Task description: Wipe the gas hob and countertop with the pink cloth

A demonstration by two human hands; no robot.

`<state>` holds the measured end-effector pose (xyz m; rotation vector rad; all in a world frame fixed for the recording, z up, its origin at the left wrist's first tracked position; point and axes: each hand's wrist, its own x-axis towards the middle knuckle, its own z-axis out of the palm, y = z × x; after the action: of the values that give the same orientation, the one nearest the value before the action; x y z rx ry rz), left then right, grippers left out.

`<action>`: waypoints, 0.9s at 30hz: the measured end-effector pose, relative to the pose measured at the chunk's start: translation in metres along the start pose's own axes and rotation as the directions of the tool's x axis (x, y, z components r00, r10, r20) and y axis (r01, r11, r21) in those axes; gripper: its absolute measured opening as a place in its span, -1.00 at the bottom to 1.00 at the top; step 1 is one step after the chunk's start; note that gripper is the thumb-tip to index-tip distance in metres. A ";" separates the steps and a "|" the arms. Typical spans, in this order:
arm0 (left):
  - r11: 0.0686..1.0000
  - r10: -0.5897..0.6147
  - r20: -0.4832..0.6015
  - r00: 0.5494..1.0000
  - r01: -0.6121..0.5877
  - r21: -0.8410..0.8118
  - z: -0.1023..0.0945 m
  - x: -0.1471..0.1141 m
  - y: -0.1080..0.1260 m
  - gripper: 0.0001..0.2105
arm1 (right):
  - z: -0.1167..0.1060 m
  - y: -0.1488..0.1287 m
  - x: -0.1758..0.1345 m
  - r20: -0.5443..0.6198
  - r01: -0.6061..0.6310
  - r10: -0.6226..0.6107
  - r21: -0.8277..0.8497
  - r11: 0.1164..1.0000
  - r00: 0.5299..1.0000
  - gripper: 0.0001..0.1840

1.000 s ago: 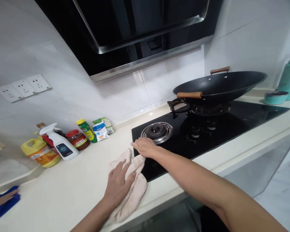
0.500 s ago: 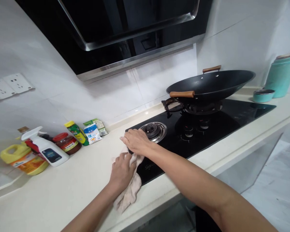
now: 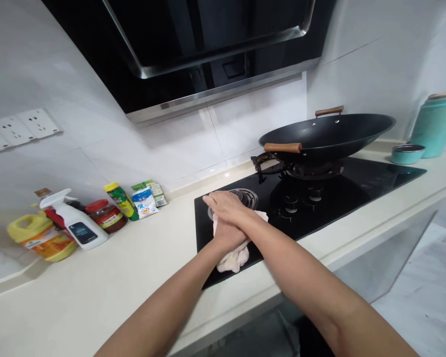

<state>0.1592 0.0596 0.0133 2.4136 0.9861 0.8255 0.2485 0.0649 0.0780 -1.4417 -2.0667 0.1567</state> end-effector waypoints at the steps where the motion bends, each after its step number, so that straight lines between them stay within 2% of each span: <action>1: 1.000 0.005 -0.004 1.000 -0.005 -0.003 -0.005 -0.005 0.001 -0.54 | -0.002 0.004 0.002 -0.002 -0.015 0.015 -0.002 1.000 1.000 -0.37; 4: 1.000 -0.003 0.024 1.000 0.004 -0.026 -0.033 -0.032 -0.001 -0.49 | -0.004 0.010 0.004 0.032 -0.037 0.037 -0.012 0.999 0.999 -0.37; 7: 0.987 -0.142 0.061 0.988 0.146 -0.068 -0.065 -0.064 -0.007 -0.39 | 0.002 0.006 0.001 0.146 -0.004 0.006 -0.013 1.000 0.989 -0.38; 9: 0.967 -0.208 0.061 0.976 0.215 -0.139 -0.085 -0.079 -0.012 -0.41 | 0.008 -0.001 -0.003 0.261 0.053 -0.049 -0.009 0.999 0.964 -0.40; 11: 0.935 -0.298 0.022 0.954 0.296 -0.196 -0.101 -0.087 -0.018 -0.48 | 0.014 -0.009 -0.009 0.350 0.114 -0.105 -0.006 0.993 0.931 -0.40; 14: 0.861 -0.460 -0.107 0.882 0.413 -0.296 -0.116 -0.093 -0.033 -0.53 | 0.018 -0.020 -0.018 0.438 0.199 -0.182 0.008 0.980 0.880 -0.35; 17: 0.849 -0.499 -0.277 0.821 0.398 -0.348 -0.116 -0.096 -0.051 -0.54 | 0.020 -0.029 -0.026 0.552 0.265 -0.262 0.076 0.961 0.792 -0.16; 20: 0.881 -0.460 -0.349 0.817 0.371 -0.292 -0.107 -0.099 -0.063 -0.65 | 0.025 -0.036 -0.034 0.607 0.302 -0.285 0.077 0.950 0.742 0.08; 22: 0.907 -0.411 -0.335 0.848 0.343 -0.245 -0.101 -0.101 -0.066 -0.72 | 0.030 -0.038 -0.039 0.604 0.330 -0.297 0.060 0.942 0.739 0.12; 24: 0.940 -0.336 -0.326 0.883 0.296 -0.169 -0.095 -0.104 -0.065 -0.76 | 0.035 -0.039 -0.046 0.572 0.334 -0.315 0.076 0.940 0.757 0.02; 27: 0.969 -0.249 -0.308 0.918 0.236 -0.080 -0.089 -0.108 -0.062 -0.78 | 0.037 -0.032 -0.058 0.488 0.296 -0.305 0.099 0.950 0.818 -0.20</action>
<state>0.0079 0.0346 0.0049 2.1050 1.3418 1.1486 0.2152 0.0096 0.0378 -1.1148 -2.6762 0.4598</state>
